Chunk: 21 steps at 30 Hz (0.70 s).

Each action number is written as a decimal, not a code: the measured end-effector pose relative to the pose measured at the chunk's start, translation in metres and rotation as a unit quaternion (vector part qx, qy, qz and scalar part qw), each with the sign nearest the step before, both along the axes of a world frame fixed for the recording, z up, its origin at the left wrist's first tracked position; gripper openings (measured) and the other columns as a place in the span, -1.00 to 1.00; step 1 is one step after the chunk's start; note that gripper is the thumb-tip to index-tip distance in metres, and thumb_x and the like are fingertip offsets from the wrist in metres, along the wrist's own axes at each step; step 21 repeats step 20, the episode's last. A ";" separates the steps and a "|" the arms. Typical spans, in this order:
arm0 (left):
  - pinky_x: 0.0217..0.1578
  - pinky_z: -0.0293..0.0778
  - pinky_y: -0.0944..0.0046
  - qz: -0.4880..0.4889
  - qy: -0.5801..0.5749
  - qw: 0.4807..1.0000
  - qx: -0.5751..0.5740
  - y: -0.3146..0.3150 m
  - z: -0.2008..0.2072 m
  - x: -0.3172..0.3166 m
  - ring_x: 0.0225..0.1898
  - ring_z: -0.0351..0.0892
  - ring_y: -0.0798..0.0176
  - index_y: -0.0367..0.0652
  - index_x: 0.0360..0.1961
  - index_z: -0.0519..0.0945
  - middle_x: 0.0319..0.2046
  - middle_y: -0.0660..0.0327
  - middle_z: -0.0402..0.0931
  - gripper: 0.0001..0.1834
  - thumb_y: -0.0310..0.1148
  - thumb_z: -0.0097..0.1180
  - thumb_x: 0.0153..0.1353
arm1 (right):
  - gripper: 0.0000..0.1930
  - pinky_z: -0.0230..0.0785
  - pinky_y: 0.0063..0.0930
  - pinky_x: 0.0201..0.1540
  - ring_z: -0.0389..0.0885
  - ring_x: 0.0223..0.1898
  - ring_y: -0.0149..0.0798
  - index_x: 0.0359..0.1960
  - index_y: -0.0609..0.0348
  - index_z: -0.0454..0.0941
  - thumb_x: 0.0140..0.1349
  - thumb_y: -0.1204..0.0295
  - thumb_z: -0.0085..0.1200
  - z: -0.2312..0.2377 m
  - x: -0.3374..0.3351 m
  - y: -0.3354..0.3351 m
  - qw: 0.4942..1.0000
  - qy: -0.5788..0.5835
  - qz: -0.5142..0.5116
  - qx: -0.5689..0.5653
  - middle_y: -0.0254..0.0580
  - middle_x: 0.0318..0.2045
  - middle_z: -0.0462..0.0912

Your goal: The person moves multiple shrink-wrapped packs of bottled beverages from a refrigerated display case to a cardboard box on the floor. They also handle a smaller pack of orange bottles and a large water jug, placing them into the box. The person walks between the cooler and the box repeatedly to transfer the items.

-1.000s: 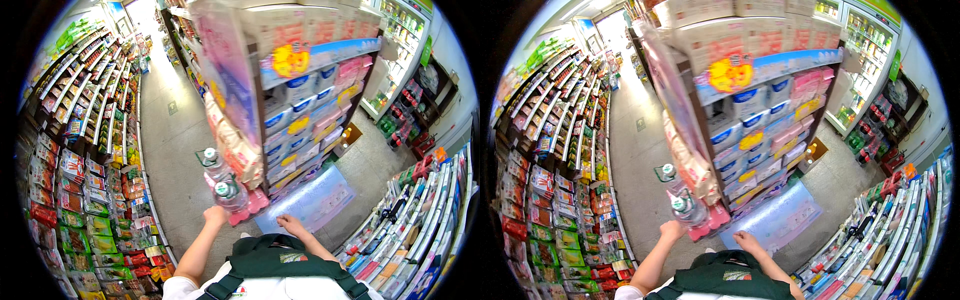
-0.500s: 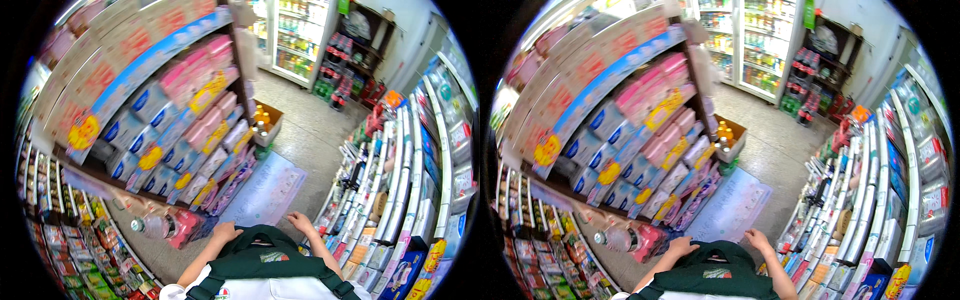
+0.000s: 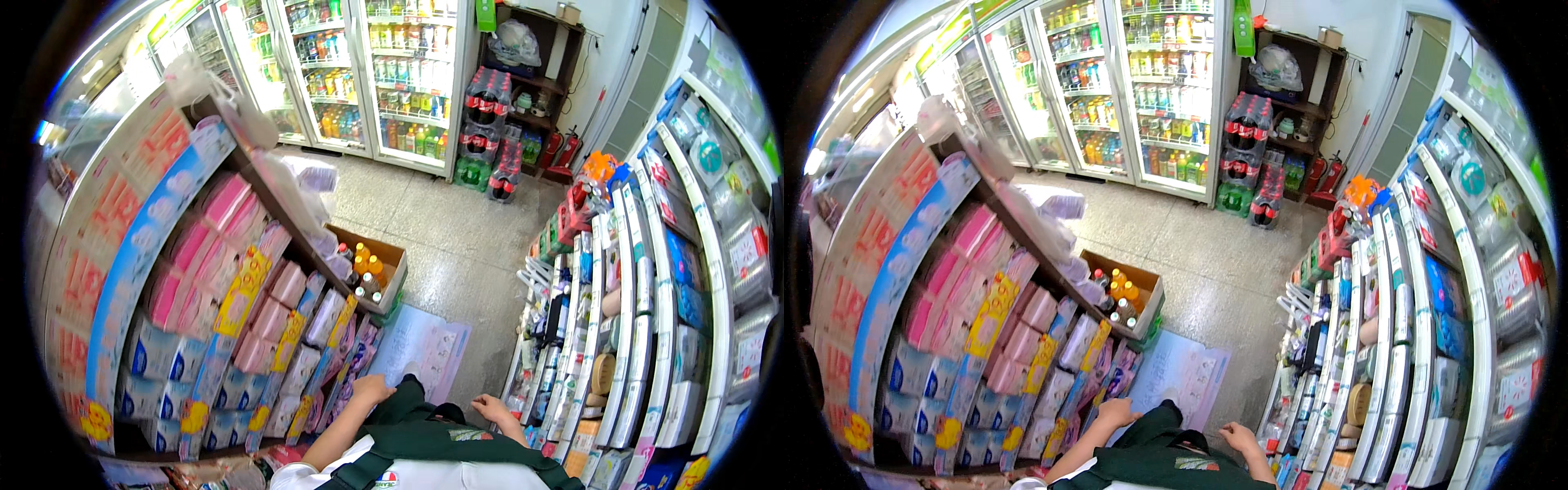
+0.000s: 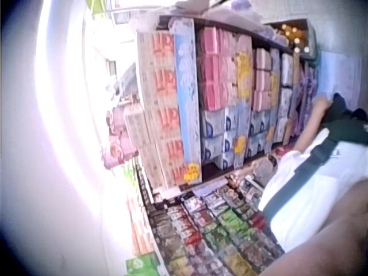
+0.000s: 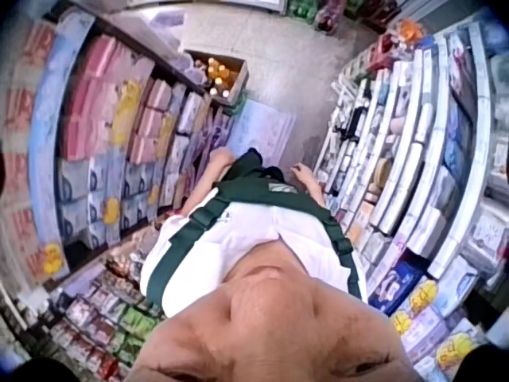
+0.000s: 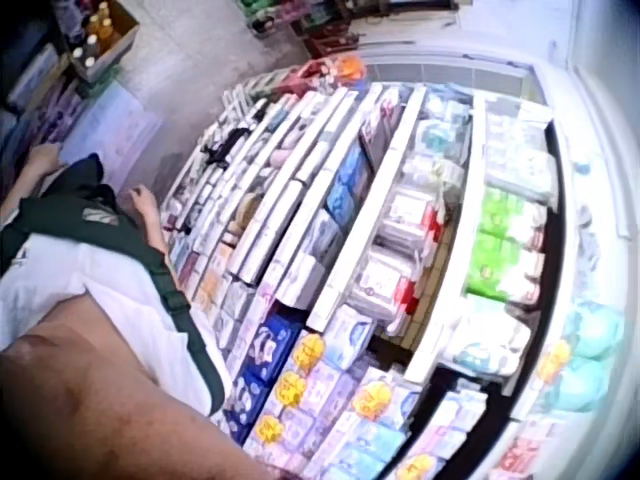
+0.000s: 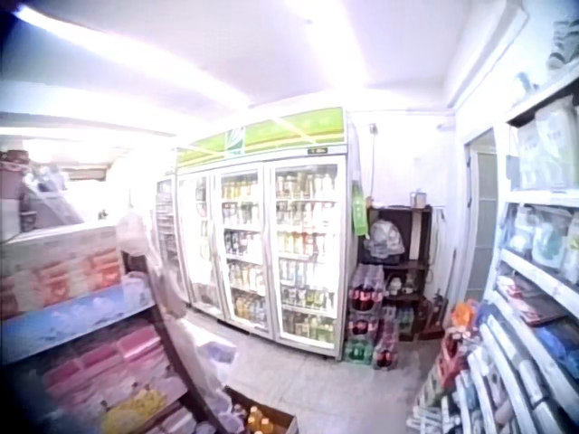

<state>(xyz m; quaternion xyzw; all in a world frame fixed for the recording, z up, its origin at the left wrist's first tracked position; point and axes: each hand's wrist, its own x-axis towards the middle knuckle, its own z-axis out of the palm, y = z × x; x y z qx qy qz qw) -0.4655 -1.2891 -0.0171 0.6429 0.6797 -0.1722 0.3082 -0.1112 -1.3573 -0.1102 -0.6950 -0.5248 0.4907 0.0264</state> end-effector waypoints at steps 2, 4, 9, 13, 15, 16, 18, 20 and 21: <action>-0.10 0.49 0.01 -0.016 0.008 1.000 -0.007 0.048 0.004 0.004 -0.05 0.58 -0.05 -0.11 -0.10 0.59 -0.11 0.01 0.59 -0.43 0.14 0.16 0.05 | -0.54 0.45 -0.32 -0.10 0.65 -0.20 -0.08 -0.10 0.20 0.58 0.14 0.07 0.10 0.034 0.003 0.032 0.999 -0.030 0.004 -0.019 -0.04 -0.28 0.68; -0.13 0.51 0.01 -0.038 -0.007 0.999 0.000 0.097 0.000 0.007 -0.06 0.58 -0.05 -0.13 -0.09 0.58 -0.12 -0.01 0.59 -0.43 0.12 0.16 0.05 | -0.56 0.46 -0.33 -0.15 0.66 -0.26 -0.10 -0.10 0.21 0.58 0.15 0.09 0.10 0.026 0.019 0.071 0.997 -0.043 0.002 0.066 -0.05 -0.31 0.68; -0.17 0.52 0.01 -0.040 -0.033 0.997 0.060 0.219 0.027 0.020 -0.15 0.61 -0.06 -0.16 -0.16 0.58 -0.22 -0.03 0.61 -0.50 0.06 0.18 0.07 | -0.61 0.44 -0.35 -0.11 0.65 -0.20 -0.14 -0.08 0.22 0.56 0.19 0.19 0.08 0.019 0.048 0.169 0.982 0.050 -0.163 0.085 -0.03 -0.30 0.68; -0.20 0.53 0.00 -0.011 -0.038 0.993 0.115 0.308 0.021 0.025 -0.21 0.62 -0.07 -0.18 -0.22 0.57 -0.30 -0.01 0.62 -0.54 0.02 0.18 0.08 | -0.68 0.45 -0.45 -0.22 0.63 -0.31 -0.35 -0.12 0.22 0.56 0.23 0.24 0.10 -0.016 0.076 0.238 0.981 0.046 -0.182 0.055 -0.19 -0.34 0.67; -0.17 0.52 0.00 0.020 -0.038 0.994 0.104 0.349 0.002 0.030 -0.17 0.61 -0.06 -0.15 -0.17 0.57 -0.26 -0.02 0.61 -0.51 0.04 0.16 0.07 | -0.66 0.45 -0.40 -0.18 0.65 -0.28 -0.24 -0.09 0.17 0.57 0.22 0.21 0.10 -0.037 0.101 0.267 0.992 -0.035 -0.108 0.058 -0.18 -0.31 0.68; -0.16 0.52 0.01 0.035 -0.046 0.994 0.093 0.372 -0.014 0.038 -0.16 0.61 -0.06 -0.13 -0.15 0.58 -0.25 -0.02 0.61 -0.50 0.05 0.16 0.06 | -0.65 0.45 -0.38 -0.16 0.65 -0.26 -0.20 -0.08 0.16 0.57 0.21 0.19 0.10 -0.058 0.124 0.278 0.992 -0.059 -0.092 0.057 -0.18 -0.30 0.68; -0.08 0.50 0.03 0.081 -0.065 0.992 0.075 0.408 -0.051 0.036 -0.10 0.59 -0.04 -0.07 -0.05 0.57 -0.17 -0.03 0.60 -0.46 0.08 0.15 0.04 | -0.61 0.43 -0.33 -0.09 0.64 -0.18 -0.16 -0.09 0.14 0.58 0.18 0.14 0.12 -0.081 0.160 0.334 0.995 -0.076 -0.053 0.028 -0.12 -0.25 0.67; 0.07 0.41 0.08 0.112 -0.041 0.993 0.004 0.430 -0.077 0.034 0.03 0.54 0.03 0.01 0.17 0.45 -0.02 -0.08 0.53 -0.32 0.07 0.14 0.03 | -0.57 0.40 -0.27 0.01 0.61 -0.06 -0.15 -0.12 0.14 0.60 0.12 0.08 0.15 -0.088 0.186 0.396 0.996 -0.078 -0.022 -0.043 -0.02 -0.18 0.65; 0.07 0.41 0.08 0.112 -0.041 0.993 0.004 0.430 -0.077 0.034 0.03 0.54 0.03 0.01 0.17 0.45 -0.02 -0.08 0.53 -0.32 0.07 0.14 0.03 | -0.57 0.40 -0.27 0.01 0.61 -0.06 -0.15 -0.12 0.14 0.60 0.12 0.08 0.15 -0.088 0.186 0.396 0.996 -0.078 -0.022 -0.043 -0.02 -0.18 0.65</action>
